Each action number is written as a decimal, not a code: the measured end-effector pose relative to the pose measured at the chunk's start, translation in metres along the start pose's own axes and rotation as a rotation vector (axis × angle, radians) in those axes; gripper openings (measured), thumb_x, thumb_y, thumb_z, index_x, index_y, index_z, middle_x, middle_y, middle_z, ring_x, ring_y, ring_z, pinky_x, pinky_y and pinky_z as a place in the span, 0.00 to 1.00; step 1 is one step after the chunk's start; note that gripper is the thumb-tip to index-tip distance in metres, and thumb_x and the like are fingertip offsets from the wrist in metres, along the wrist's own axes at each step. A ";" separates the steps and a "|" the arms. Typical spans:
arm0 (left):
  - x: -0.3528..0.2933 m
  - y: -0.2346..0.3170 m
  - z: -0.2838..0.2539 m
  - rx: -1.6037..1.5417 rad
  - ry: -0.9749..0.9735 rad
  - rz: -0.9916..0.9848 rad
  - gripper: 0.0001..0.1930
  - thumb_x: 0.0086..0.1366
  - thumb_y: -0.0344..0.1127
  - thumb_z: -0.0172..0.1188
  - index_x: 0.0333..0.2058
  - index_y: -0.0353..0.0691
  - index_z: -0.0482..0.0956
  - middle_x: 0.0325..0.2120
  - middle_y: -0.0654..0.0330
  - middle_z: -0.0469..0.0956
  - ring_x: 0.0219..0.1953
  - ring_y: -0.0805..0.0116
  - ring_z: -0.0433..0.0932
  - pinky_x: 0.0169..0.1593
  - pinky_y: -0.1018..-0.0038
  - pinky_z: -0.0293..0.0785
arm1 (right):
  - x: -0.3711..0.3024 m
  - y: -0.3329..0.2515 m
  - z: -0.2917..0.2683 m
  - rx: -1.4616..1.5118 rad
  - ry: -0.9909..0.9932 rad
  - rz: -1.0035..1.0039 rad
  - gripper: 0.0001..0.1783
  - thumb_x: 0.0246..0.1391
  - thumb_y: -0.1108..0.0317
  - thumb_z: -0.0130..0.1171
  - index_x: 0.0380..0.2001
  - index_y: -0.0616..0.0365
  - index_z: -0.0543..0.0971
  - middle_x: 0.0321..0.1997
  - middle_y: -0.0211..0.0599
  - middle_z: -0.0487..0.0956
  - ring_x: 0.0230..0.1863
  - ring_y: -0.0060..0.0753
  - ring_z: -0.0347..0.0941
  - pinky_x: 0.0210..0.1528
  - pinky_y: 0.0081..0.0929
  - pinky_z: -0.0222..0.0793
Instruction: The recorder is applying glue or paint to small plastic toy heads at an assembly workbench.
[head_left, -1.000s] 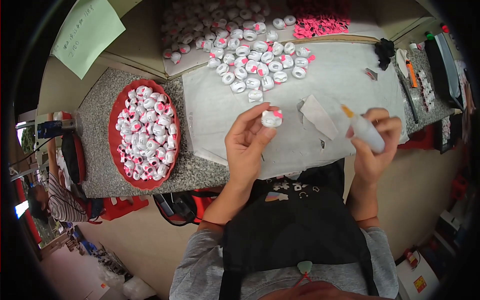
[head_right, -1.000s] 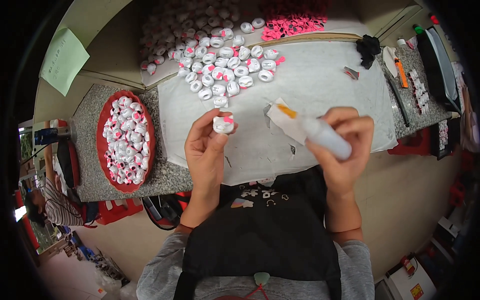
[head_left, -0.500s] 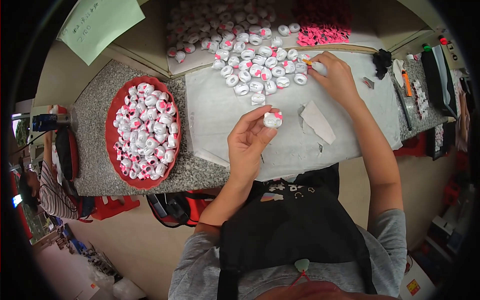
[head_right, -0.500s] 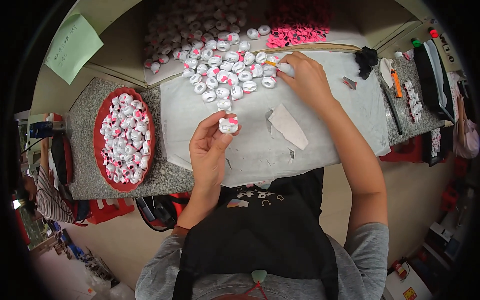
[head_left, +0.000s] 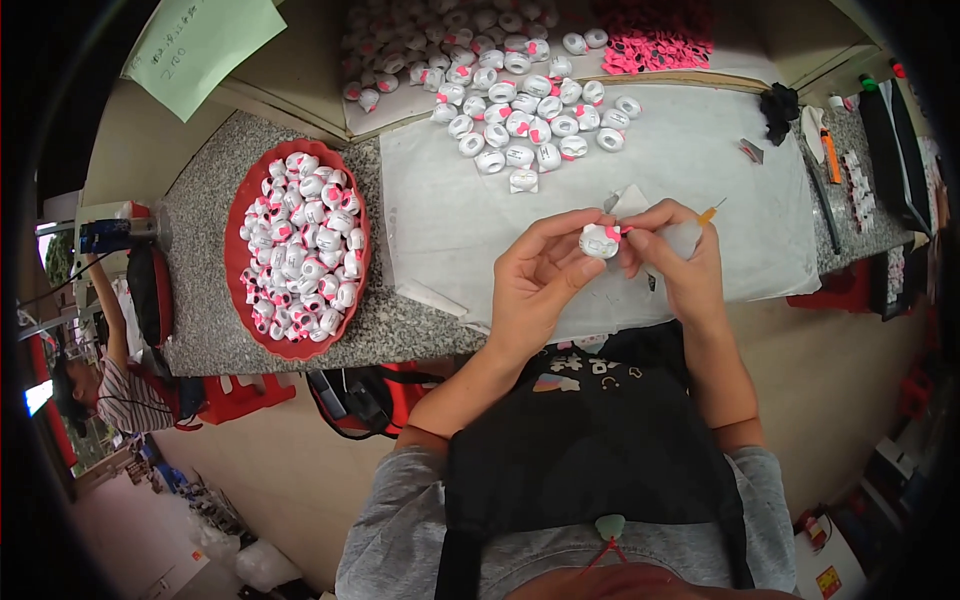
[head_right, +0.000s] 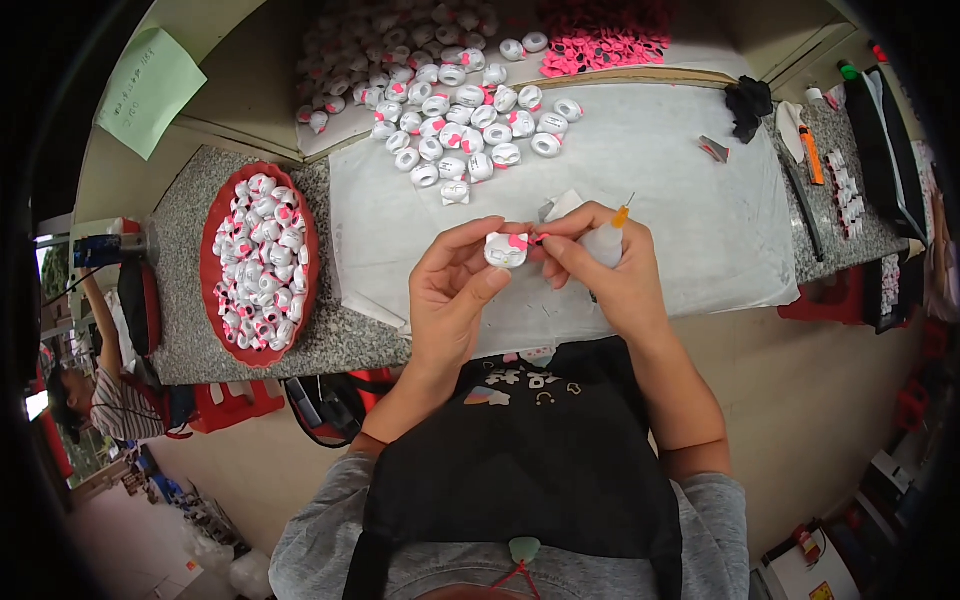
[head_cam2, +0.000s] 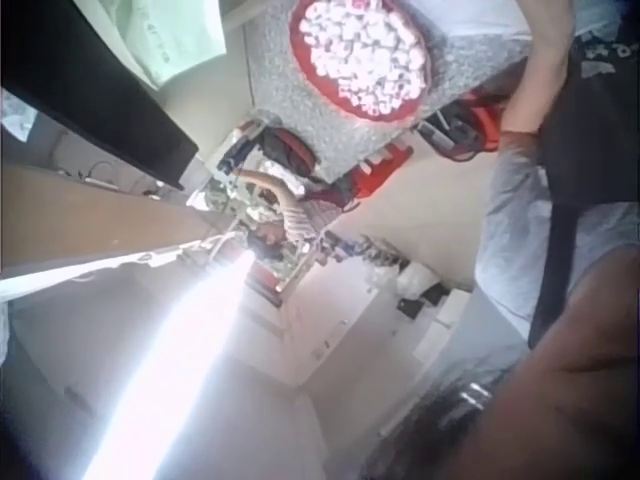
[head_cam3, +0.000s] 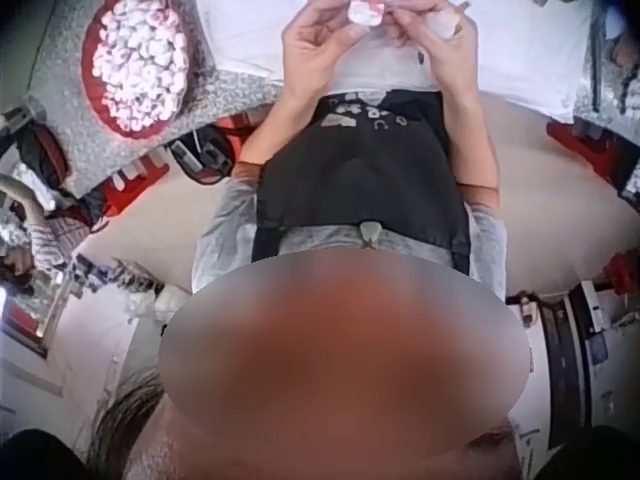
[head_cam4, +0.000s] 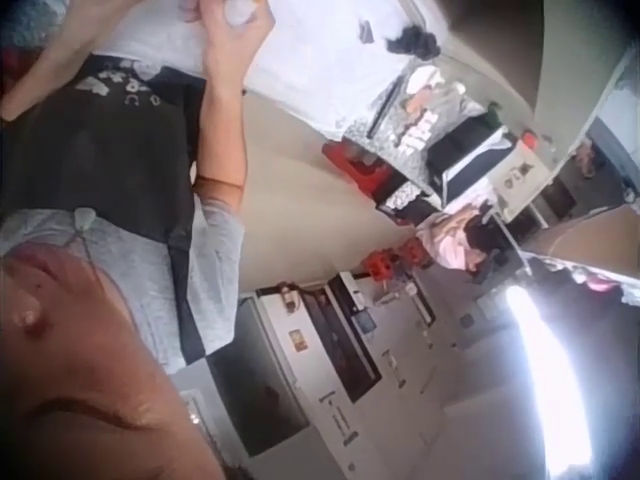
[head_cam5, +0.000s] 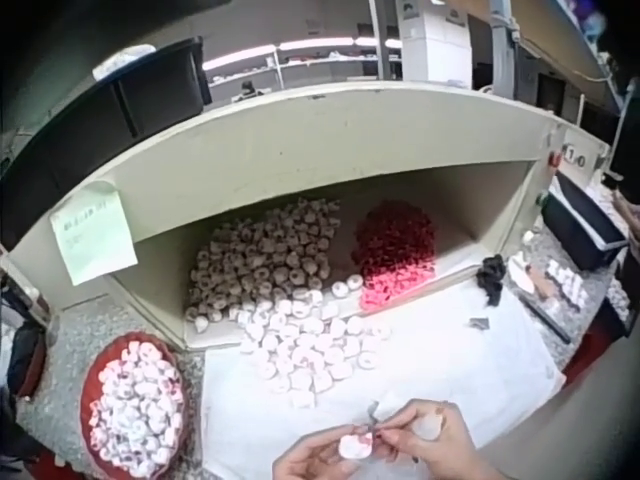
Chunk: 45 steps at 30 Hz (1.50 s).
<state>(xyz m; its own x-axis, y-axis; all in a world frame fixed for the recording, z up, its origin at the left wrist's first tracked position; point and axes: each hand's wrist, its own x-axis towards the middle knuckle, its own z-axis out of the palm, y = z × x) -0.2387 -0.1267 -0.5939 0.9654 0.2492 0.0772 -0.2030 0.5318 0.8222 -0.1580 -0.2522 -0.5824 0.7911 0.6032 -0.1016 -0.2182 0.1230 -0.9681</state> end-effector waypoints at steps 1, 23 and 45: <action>-0.001 0.000 0.002 0.029 0.019 0.008 0.18 0.50 0.21 0.50 0.42 0.31 0.62 0.39 0.51 0.67 0.45 0.65 0.65 0.48 0.73 0.60 | -0.001 0.002 0.002 0.033 0.049 0.003 0.02 0.41 0.78 0.49 0.23 0.66 0.70 0.20 0.37 0.71 0.20 0.22 0.67 0.20 0.16 0.63; -0.004 -0.006 0.003 0.544 0.043 0.198 0.16 0.49 0.18 0.49 0.39 0.31 0.66 0.39 0.50 0.67 0.39 0.69 0.68 0.37 0.81 0.66 | -0.022 -0.001 0.004 0.224 0.076 -0.033 0.05 0.36 0.79 0.53 0.21 0.64 0.68 0.24 0.42 0.68 0.17 0.24 0.63 0.19 0.19 0.62; -0.005 0.000 -0.002 0.090 -0.038 0.062 0.12 0.50 0.18 0.49 0.36 0.29 0.67 0.40 0.50 0.65 0.43 0.66 0.66 0.45 0.76 0.64 | -0.016 0.001 0.010 0.214 -0.011 -0.026 0.15 0.36 0.77 0.57 0.32 0.62 0.67 0.21 0.31 0.68 0.21 0.17 0.63 0.18 0.11 0.60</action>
<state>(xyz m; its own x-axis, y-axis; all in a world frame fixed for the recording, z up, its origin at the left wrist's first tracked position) -0.2437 -0.1261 -0.5959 0.9573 0.2473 0.1498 -0.2489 0.4407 0.8625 -0.1772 -0.2538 -0.5795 0.7918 0.6063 -0.0739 -0.3151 0.3019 -0.8998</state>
